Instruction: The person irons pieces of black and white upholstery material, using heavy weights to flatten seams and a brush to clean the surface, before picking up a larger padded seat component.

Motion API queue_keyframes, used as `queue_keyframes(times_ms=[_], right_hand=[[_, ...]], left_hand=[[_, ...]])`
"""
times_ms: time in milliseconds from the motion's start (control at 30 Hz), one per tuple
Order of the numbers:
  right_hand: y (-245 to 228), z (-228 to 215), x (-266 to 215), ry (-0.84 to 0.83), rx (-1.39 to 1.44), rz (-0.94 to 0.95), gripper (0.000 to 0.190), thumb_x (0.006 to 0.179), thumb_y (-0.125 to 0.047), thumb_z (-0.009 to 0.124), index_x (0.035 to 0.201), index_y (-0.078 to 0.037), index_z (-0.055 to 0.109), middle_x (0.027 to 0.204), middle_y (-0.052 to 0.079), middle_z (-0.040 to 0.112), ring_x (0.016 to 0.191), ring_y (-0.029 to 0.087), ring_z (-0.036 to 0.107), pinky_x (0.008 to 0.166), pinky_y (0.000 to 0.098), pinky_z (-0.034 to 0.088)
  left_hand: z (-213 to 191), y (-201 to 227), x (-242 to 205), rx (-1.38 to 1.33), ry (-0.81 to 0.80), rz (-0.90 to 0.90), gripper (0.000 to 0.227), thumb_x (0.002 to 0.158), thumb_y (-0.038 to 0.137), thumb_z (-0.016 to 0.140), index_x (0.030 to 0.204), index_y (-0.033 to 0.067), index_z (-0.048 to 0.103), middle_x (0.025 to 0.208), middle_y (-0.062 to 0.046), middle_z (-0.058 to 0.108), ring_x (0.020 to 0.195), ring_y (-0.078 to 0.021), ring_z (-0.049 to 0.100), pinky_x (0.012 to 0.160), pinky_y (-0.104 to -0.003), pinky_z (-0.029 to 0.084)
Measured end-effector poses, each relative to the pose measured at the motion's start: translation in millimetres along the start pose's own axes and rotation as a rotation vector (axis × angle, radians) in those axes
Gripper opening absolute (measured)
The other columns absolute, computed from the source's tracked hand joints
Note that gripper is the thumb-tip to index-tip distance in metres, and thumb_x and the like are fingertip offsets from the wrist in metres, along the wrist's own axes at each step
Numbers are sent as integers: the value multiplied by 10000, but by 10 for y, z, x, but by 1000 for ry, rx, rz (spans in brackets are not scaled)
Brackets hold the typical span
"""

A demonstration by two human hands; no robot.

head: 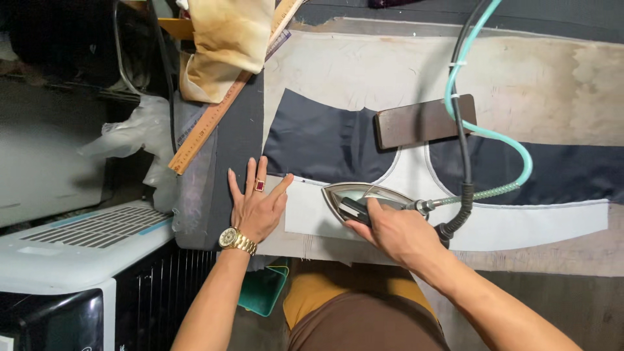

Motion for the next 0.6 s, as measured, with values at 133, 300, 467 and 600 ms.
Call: queue_keyframes(times_ms=[133,300,467,600], right_hand=[[-20,38,-48,-16,-24,28,525,1048,-616,376,1077,-122,551,848,159,725,773,352,787,702,462,638],[-511,119,104,87,-137,-200,523,1051,-594,397,1031,-90,534,823,194,708,688,416,760,653,519,617],[-785,17,173,85,-102,-172,497,1064,-573,382,1034,-103,540,814,166,701,672,376,762,611,478,613],[-448,86,181,146,-27,-65,513,1046,-603,391,1019,-106,519,806,177,696,685,411,758,630,520,604]], left_hand=[[-23,-9,10,-33,-10,-24,432,1070,414,363,1474,423,515,1688,-186,247,1558,-418,180,1134,-790,41],[-49,-22,16,-109,-49,-48,444,1082,423,316,1471,416,529,1702,-161,219,1568,-398,146,1144,-776,10],[-56,-20,18,-123,-68,-57,453,1086,429,288,1474,420,524,1704,-150,220,1572,-387,139,1149,-770,-3],[-70,-23,19,-127,-85,-58,454,1087,432,290,1483,421,512,1706,-151,211,1568,-393,142,1150,-770,-7]])
Point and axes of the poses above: each hand's wrist, its own x-axis towards the middle knuckle, its own z-axis out of the palm, y = z × x, the point moved 9 cm from there along x, towards the middle knuckle
